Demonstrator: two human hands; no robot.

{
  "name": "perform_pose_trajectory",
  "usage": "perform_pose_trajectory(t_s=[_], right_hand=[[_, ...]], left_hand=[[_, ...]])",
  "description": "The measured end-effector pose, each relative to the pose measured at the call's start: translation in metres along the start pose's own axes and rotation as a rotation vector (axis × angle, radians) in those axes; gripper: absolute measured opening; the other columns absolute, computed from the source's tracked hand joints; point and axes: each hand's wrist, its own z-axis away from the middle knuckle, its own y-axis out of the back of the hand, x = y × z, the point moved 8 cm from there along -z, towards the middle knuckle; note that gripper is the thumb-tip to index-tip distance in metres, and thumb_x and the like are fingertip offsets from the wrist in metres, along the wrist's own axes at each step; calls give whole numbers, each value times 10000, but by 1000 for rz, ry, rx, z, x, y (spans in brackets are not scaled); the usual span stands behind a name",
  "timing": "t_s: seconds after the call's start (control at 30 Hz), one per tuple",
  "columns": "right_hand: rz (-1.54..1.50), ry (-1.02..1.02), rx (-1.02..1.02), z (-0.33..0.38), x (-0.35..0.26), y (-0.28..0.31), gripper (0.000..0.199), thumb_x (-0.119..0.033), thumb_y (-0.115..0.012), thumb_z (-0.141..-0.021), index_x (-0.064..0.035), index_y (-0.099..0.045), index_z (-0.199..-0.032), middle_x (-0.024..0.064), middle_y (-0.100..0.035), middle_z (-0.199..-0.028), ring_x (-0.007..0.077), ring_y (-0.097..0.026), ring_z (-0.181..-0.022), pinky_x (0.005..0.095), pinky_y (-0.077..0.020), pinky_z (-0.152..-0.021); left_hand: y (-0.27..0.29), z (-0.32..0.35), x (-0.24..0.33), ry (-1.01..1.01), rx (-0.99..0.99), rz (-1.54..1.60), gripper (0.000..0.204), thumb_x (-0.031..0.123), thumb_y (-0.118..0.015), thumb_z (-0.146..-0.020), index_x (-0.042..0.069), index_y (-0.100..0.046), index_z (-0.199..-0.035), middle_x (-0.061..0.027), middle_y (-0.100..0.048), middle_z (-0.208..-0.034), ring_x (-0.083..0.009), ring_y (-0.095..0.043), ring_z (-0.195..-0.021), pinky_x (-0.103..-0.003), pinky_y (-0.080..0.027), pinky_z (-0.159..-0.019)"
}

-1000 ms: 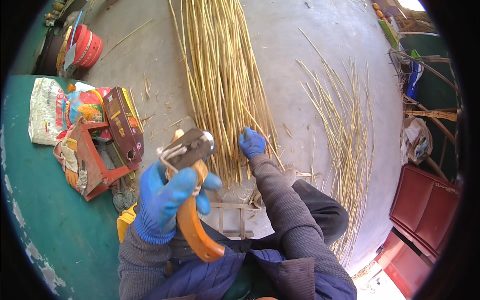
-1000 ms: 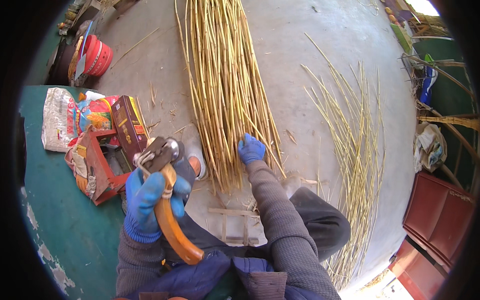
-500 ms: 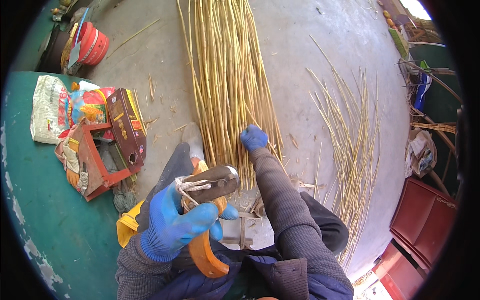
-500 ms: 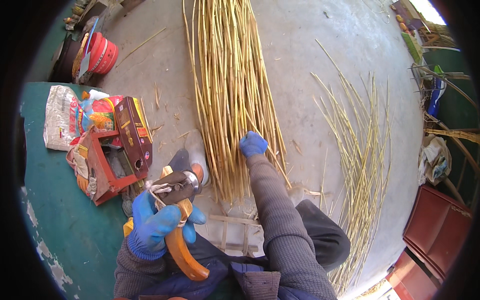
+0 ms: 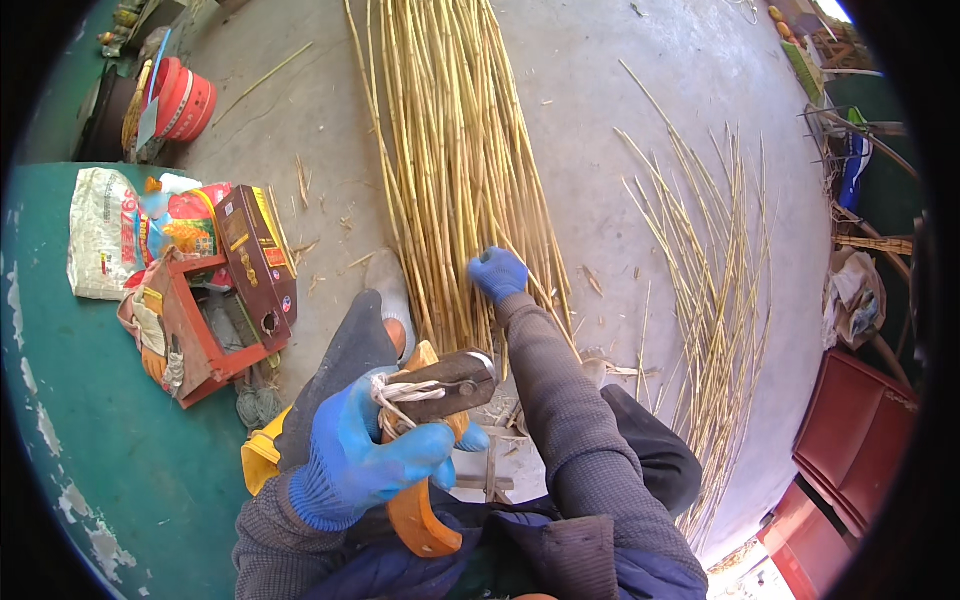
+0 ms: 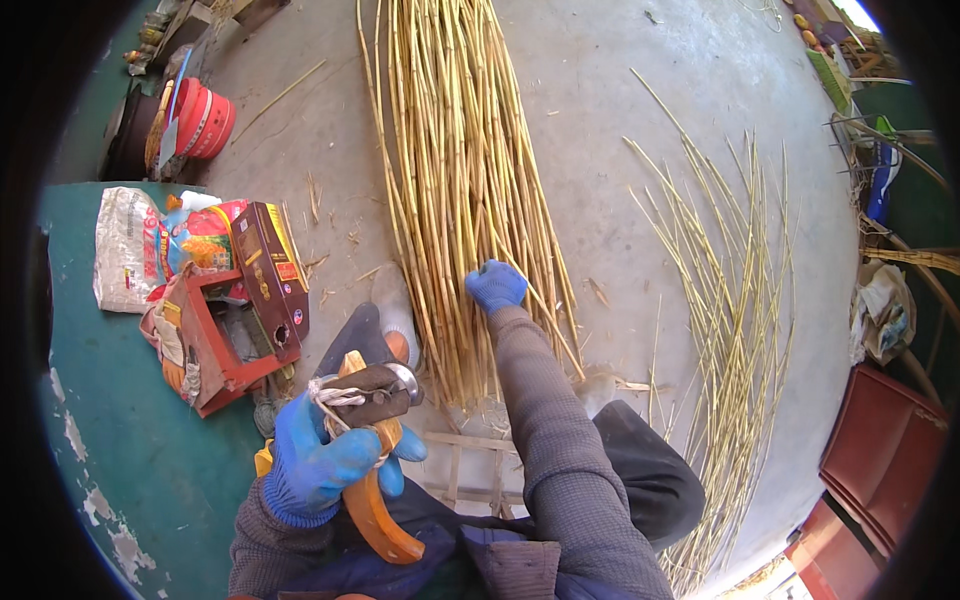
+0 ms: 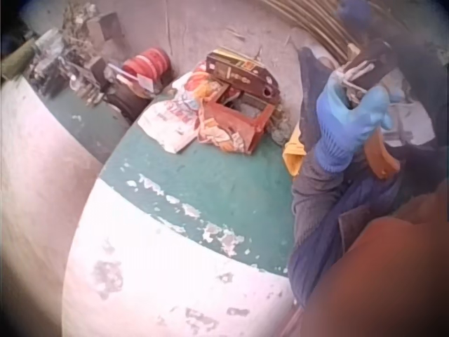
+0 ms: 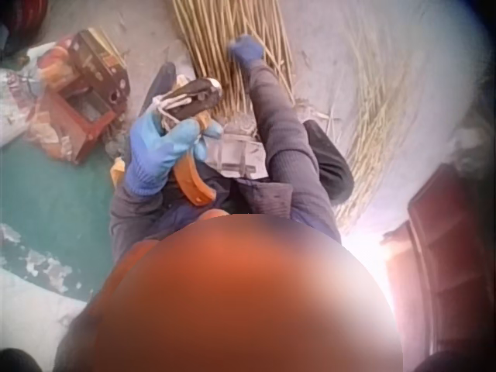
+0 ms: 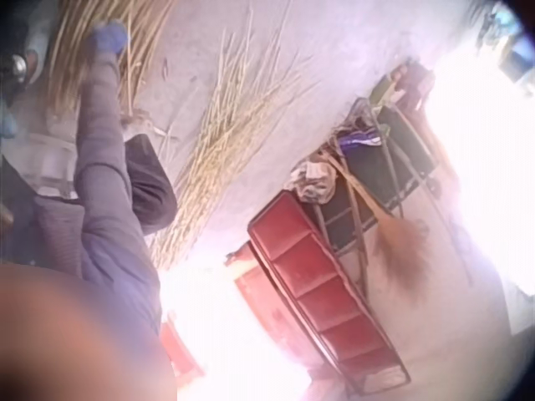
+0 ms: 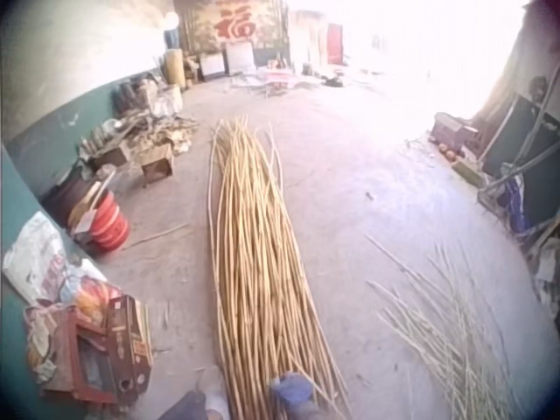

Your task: The person sits on the floor and repeatedly peels thin wooden sticks using a handheld peeling tool. They hold each stick with one hand and draw the tool along its length to remove the outer layer, then place the peeled stick aside.

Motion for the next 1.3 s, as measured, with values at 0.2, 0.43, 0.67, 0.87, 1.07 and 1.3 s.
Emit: perform_pose_trajectory(t_s=[0.2,0.43,0.67,0.87,1.07,1.3], right_hand=[[-221,204,70,37,4,75,319,-323,-592,-863,-16,-673,-895,221,-720,-859,330,-719,-843,430,-559,-810],[-974,450,-236,178,-13,241,369,-239,-539,-996,26,-642,-1232,30,-614,-756,128,-644,-704,260,-532,-668],[-1040,531,66,385,59,378,377,-284,-591,-994,47,-641,-1166,7,-510,-617,132,-555,-564,285,-499,-587],[-1142,571,254,507,130,380,367,-258,-609,-994,72,-619,-1156,-11,-487,-590,103,-491,-503,301,-508,-565],[-1018,538,519,557,134,390,328,-235,-541,-1038,26,-631,-1215,33,-637,-676,57,-512,-509,196,-446,-512],[-885,641,650,500,79,414,272,-199,-564,-1039,-12,-682,-1198,-22,-587,-825,76,-626,-689,239,-535,-650]], left_hand=[[3,-1,8,-163,118,-97,537,169,-681,-948,-54,-498,-1402,-186,-722,-1081,-156,-689,-729,-282,-583,-676],[5,-4,14,-418,77,-153,570,339,-688,-953,-43,-544,-1350,-158,-729,-1077,-162,-714,-787,-269,-585,-635],[16,-18,19,-549,169,-209,544,361,-716,-946,-52,-567,-1266,-149,-716,-992,-135,-673,-679,-254,-569,-596],[19,-40,13,-660,122,-216,532,321,-713,-957,-78,-563,-1275,-164,-712,-1004,-169,-713,-785,-265,-587,-606],[0,-44,-2,-638,124,-383,492,317,-689,-977,-66,-584,-1267,-159,-731,-977,-175,-713,-754,-282,-591,-554],[-97,70,-84,-525,-317,-560,453,275,-711,-950,-44,-617,-1258,-135,-735,-966,-140,-700,-764,-258,-581,-617]])
